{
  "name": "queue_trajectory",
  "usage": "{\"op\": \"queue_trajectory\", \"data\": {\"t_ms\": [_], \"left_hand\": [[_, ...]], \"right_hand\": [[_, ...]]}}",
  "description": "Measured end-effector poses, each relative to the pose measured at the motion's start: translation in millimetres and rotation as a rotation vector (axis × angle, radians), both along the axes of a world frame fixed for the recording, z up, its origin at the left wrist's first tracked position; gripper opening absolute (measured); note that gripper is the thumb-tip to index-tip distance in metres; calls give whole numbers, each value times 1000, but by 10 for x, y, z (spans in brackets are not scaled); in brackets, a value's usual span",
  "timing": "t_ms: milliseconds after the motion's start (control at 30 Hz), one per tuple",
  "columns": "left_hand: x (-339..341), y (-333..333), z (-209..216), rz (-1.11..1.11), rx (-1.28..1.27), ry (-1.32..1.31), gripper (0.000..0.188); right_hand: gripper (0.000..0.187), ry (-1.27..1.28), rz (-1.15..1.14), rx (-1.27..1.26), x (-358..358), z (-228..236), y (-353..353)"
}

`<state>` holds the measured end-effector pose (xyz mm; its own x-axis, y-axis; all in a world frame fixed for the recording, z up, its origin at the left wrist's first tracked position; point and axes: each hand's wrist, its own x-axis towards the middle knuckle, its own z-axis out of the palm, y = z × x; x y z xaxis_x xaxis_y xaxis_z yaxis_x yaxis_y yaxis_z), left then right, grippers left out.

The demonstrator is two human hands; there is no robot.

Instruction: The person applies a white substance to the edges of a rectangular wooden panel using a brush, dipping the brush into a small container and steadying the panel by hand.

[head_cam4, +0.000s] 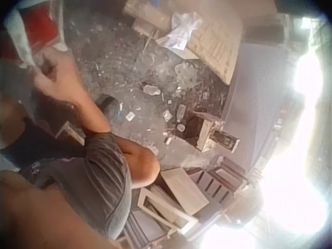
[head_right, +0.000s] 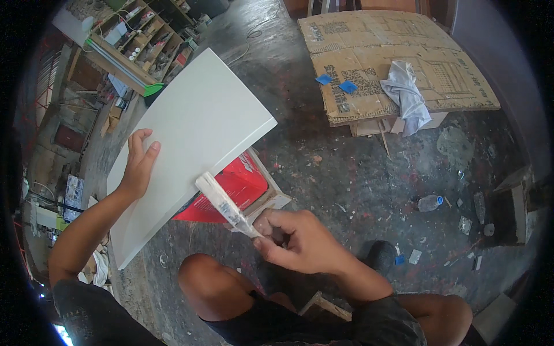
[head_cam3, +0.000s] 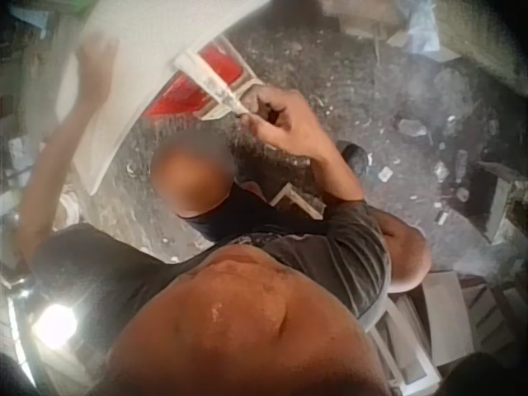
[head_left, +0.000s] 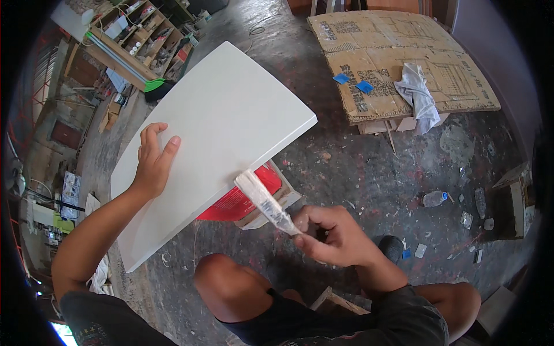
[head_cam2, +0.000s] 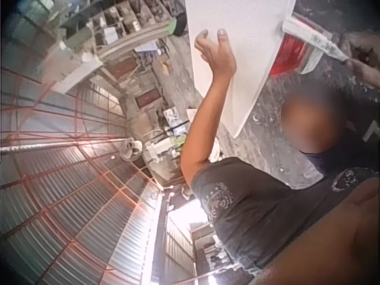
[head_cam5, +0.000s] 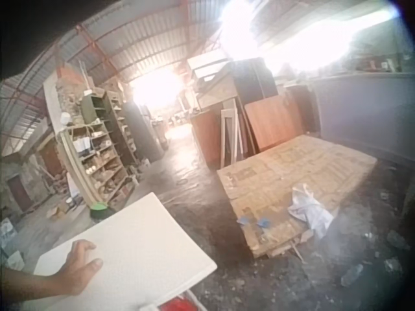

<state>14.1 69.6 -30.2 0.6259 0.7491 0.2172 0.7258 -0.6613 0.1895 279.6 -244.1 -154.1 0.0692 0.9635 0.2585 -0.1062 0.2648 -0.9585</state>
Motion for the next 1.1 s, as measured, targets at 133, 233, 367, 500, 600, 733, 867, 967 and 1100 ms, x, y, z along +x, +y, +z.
{"op": "queue_trajectory", "data": {"t_ms": [133, 233, 367, 500, 600, 733, 867, 967, 1100], "left_hand": [[-7, -14, 13, -9, -4, -15, 59], [1, -24, 13, -10, -6, -12, 60], [3, -44, 21, -15, 2, -8, 59], [0, -27, 13, -17, 15, 0, 58], [-3, -17, 5, -30, 21, -4, 58], [1, -15, -3, -26, 14, -13, 57], [14, -27, 9, -36, 14, -16, 56], [1, -37, 31, -30, 22, -9, 56], [15, -42, 12, -24, 10, -13, 55]], "right_hand": [[11, 144, -70, -98, 215, 97, -49], [11, 190, -204, -141, 486, 248, -136], [13, 109, -161, -156, 582, 330, -217], [14, 112, -104, -174, 604, 357, -206], [14, 152, -210, -178, 743, 329, -267], [13, 43, -126, -135, 648, 364, -255], [12, 160, -210, -160, 782, 294, -246], [11, 125, -171, -138, 735, 369, -272], [11, 211, -210, -111, 706, 218, -191]]}}
